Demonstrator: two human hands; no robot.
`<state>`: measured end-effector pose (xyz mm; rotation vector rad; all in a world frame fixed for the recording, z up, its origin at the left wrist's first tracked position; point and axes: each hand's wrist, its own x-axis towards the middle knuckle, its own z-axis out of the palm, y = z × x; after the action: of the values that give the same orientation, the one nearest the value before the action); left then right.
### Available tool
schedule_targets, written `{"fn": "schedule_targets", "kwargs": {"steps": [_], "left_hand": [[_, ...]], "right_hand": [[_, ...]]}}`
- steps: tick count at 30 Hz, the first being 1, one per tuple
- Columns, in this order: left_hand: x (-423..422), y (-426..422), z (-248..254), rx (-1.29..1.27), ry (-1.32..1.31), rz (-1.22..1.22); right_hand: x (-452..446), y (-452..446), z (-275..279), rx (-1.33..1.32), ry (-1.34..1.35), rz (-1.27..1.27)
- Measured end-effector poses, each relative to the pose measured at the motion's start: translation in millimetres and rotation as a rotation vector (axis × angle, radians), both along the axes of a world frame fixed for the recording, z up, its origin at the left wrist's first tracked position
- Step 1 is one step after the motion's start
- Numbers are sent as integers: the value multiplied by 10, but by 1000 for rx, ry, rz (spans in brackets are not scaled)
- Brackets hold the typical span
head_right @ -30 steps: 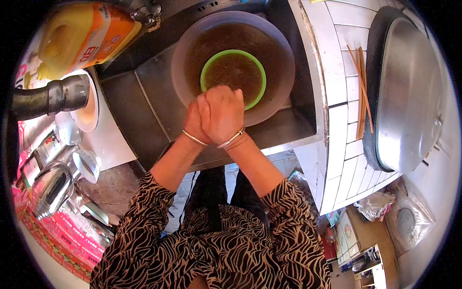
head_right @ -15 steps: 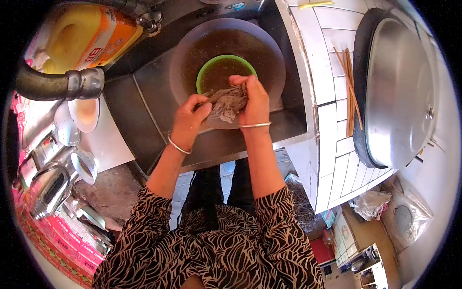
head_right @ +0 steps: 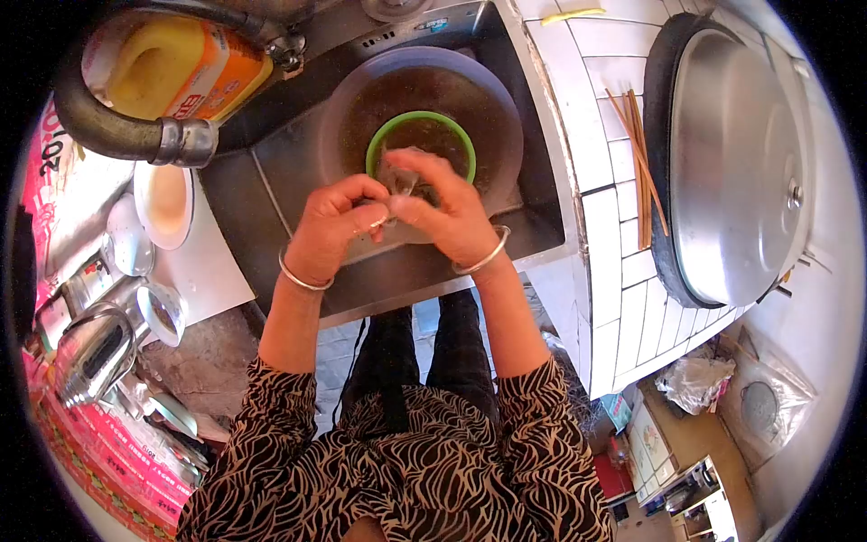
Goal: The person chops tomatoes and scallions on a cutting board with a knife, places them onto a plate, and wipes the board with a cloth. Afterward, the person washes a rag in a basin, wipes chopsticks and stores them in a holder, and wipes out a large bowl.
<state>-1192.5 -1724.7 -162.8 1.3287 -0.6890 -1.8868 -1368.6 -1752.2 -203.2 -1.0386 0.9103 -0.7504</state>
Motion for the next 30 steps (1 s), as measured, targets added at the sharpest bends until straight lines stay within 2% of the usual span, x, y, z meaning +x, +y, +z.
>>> {"fn": "schedule_targets", "kwargs": {"steps": [1,2,5,8,11,14,17,20,24,27,29,30], "left_hand": [[13,-39,90,-21,-51,-50],[32,-63,163,-44,-102,-100],[100,-104,279,-201,-207,-62],[-18,-151,292,-240,-105,131],[-50,-192,234,-280,-49,112],[-33,-123,126,-420,-298,-215],[-65,-140,66,-610,-397,-173],[-112,-103,111,-445,-349,-114],[-102,-34,-136,-500,-610,-78],[93,-30,-122,-542,-835,9],[227,-72,115,-591,-906,76],[272,-78,275,-565,-844,105]], "right_hand": [[32,-5,38,43,-54,81],[64,0,106,124,-95,52],[-34,-136,357,-92,179,370],[-1,-128,439,-234,130,207],[4,-173,568,-203,8,65],[17,-220,747,134,-164,-124],[30,-283,837,128,-220,-189],[-23,-384,915,49,-268,-219],[-50,-438,1095,-88,-227,-290],[-171,-519,1227,-284,-209,-395],[-282,-586,1319,-365,-201,-458],[-317,-611,1367,-422,-192,-501]]}}
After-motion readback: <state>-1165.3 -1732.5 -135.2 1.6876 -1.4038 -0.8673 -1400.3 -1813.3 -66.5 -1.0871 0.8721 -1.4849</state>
